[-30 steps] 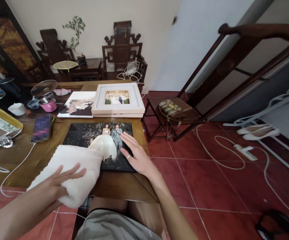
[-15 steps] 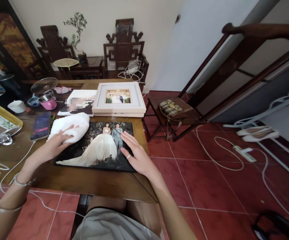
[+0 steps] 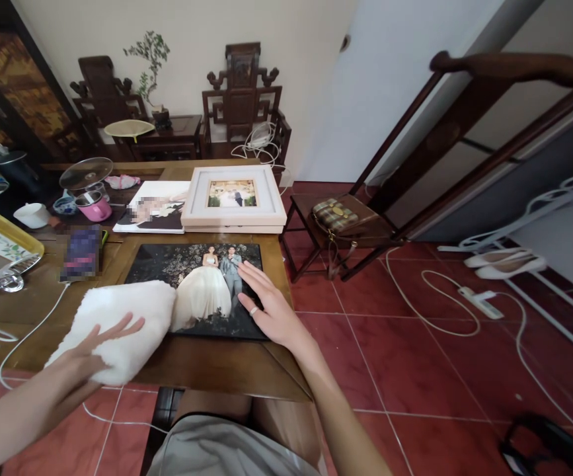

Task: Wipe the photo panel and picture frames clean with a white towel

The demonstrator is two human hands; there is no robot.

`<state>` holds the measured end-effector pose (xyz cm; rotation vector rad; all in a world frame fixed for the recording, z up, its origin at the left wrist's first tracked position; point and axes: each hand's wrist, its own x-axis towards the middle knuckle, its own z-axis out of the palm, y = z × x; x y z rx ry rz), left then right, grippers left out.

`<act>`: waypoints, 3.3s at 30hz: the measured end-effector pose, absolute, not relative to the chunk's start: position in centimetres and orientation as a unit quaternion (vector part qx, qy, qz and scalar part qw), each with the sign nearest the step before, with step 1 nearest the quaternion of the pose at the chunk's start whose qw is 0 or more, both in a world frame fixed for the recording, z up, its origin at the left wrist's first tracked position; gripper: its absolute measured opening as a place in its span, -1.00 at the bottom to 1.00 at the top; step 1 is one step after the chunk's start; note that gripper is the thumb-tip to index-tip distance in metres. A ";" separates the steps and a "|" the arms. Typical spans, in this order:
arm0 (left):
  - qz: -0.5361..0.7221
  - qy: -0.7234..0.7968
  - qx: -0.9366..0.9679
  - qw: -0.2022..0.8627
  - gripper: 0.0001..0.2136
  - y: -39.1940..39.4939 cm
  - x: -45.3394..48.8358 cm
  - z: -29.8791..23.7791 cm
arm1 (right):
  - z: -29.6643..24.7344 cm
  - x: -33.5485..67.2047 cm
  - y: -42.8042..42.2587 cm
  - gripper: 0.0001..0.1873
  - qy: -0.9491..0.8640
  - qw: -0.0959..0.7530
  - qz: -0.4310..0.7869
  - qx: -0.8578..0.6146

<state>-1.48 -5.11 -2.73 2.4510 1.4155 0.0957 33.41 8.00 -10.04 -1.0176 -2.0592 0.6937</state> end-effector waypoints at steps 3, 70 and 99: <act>0.076 0.499 0.849 0.156 -0.76 -3.4 -1.3 -1.7 | -10.1 33.5 8.0 -0.49 -0.803 0.360 0.267 -0.394; -0.007 0.465 0.880 0.097 -0.75 -3.1 1.9 -2.9 | -9.6 33.3 8.0 -0.51 -0.795 0.355 0.273 -0.408; -0.001 0.424 0.906 -0.021 -0.76 8.8 0.2 -3.6 | -9.4 32.6 8.3 -0.52 -0.785 0.373 0.245 -0.429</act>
